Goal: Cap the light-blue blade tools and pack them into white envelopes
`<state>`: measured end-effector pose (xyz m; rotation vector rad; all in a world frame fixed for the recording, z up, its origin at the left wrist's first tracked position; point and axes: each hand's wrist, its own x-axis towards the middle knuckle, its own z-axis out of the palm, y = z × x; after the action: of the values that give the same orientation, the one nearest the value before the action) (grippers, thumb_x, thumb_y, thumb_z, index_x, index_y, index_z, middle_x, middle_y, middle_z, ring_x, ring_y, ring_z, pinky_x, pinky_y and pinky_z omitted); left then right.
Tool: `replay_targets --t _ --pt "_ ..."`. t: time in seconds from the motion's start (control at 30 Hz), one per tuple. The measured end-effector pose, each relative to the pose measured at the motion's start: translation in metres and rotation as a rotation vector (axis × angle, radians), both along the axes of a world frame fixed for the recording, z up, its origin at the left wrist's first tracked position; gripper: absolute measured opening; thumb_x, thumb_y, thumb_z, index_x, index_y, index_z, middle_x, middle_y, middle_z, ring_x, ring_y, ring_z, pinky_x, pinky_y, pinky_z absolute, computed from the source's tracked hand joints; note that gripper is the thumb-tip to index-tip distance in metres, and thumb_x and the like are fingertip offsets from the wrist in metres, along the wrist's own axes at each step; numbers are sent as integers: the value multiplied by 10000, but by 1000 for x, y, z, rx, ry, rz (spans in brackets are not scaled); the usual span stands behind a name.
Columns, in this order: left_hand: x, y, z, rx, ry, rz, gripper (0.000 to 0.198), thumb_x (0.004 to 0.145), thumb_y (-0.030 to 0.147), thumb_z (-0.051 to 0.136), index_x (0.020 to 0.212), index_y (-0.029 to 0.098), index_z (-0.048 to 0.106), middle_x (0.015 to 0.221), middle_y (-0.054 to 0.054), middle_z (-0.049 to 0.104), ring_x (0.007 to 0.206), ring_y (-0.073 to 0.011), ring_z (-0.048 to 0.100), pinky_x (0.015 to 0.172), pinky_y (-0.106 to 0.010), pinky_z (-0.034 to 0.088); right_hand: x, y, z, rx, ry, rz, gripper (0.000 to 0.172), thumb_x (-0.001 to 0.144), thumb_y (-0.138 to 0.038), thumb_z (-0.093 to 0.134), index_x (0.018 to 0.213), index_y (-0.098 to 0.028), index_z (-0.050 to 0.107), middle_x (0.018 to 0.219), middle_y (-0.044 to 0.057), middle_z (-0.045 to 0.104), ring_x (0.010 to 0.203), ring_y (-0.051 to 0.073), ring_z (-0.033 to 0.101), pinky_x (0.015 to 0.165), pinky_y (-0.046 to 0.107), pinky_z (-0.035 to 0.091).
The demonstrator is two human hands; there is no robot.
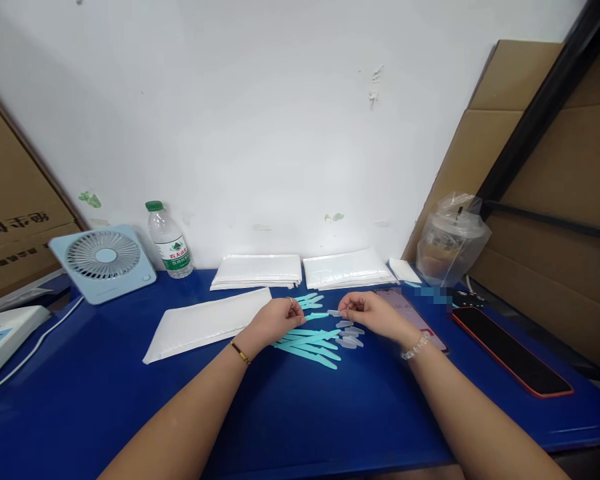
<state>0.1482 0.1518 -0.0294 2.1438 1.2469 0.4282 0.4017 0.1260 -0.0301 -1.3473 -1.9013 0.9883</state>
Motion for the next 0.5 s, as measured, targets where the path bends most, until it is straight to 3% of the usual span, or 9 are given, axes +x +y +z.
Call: replay_targets --t 0.37,0.5 --pt "4 5 -6 21 -39 -57 252 790 428 511 832 199 608 709 -2 607 631 -144 541 528 -230 374 -17 -2 -2 -1 111 50 216 773 -377 613 823 -168 639 713 20 605 619 120 522 560 236 410" --pt "6 0 2 199 -32 13 252 800 372 521 969 206 607 925 -39 626 808 -178 564 652 -260 412 -15 3 -8 24 121 -2 218 763 -371 618 816 -161 644 703 19 609 614 122 527 563 242 416"
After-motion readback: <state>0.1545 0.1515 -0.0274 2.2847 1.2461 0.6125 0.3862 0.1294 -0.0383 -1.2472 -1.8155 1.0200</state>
